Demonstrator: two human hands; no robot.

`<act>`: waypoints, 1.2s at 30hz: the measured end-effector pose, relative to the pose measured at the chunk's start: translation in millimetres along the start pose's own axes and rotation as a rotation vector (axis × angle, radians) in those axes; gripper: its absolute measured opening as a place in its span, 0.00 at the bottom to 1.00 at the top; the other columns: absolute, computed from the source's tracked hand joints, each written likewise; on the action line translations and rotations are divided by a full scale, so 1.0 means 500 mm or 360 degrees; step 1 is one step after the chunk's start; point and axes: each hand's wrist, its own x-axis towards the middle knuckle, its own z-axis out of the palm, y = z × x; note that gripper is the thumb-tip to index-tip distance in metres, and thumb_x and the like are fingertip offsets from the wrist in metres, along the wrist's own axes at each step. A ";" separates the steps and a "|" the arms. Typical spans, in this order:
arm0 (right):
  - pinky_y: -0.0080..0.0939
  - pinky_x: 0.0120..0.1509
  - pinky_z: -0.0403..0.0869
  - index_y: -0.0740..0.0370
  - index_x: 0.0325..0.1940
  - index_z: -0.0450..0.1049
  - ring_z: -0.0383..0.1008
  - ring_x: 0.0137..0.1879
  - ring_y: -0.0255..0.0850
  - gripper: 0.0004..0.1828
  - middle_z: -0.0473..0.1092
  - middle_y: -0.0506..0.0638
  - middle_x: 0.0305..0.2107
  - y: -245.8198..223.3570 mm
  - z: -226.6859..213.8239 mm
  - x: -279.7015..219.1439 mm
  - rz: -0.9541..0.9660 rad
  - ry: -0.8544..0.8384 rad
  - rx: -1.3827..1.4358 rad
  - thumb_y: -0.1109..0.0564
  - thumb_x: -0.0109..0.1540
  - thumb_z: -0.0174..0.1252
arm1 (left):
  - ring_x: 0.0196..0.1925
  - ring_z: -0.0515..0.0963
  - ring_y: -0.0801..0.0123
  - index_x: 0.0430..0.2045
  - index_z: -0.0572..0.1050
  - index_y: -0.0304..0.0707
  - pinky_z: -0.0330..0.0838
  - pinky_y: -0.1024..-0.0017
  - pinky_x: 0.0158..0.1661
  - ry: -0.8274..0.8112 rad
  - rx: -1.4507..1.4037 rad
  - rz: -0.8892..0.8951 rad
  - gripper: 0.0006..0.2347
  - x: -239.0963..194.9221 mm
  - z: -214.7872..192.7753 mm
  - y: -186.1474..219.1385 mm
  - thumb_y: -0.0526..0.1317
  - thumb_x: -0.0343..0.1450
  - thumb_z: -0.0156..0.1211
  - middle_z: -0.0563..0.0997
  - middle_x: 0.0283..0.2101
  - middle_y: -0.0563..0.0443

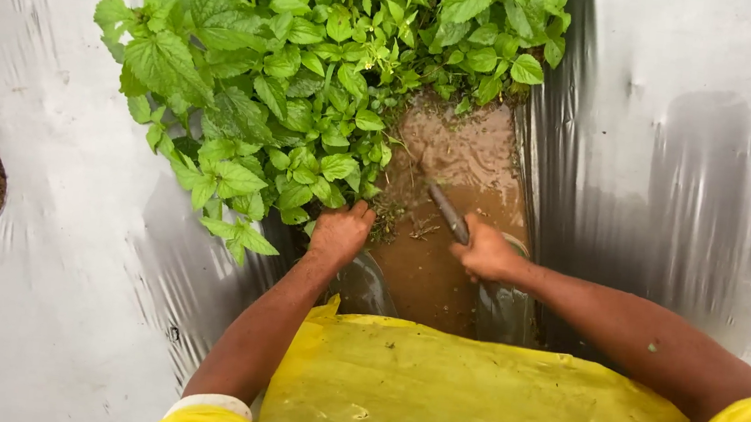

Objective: Manual weeding of a muddy path between plastic-covered plant beds using a hand hoe and hands.

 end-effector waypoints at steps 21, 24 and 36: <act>0.51 0.19 0.73 0.76 0.57 0.61 0.72 0.16 0.51 0.22 0.68 0.62 0.15 -0.025 -0.080 -0.054 0.0070 0.0405 0.0317 0.63 0.61 0.54 | 0.27 0.83 0.62 0.24 0.75 0.51 0.76 0.63 0.28 -0.0070 -0.0098 0.0139 0.03 -0.008 -0.004 0.007 0.39 0.68 0.62 0.76 0.33 0.58; 0.50 0.17 0.73 0.76 0.52 0.65 0.71 0.14 0.51 0.19 0.67 0.63 0.11 -0.015 -0.098 -0.054 0.0192 0.0326 0.0206 0.64 0.58 0.55 | 0.27 0.82 0.63 0.24 0.75 0.52 0.75 0.64 0.28 -0.0111 -0.0106 0.0156 0.03 -0.004 -0.003 0.004 0.39 0.68 0.61 0.75 0.32 0.59; 0.50 0.22 0.76 0.76 0.52 0.64 0.73 0.18 0.50 0.18 0.70 0.65 0.14 -0.062 -0.105 -0.099 0.0250 0.0207 0.0135 0.62 0.61 0.54 | 0.27 0.82 0.63 0.25 0.76 0.52 0.75 0.64 0.26 -0.0160 -0.0132 0.0223 0.02 0.005 -0.018 0.018 0.38 0.67 0.62 0.75 0.33 0.60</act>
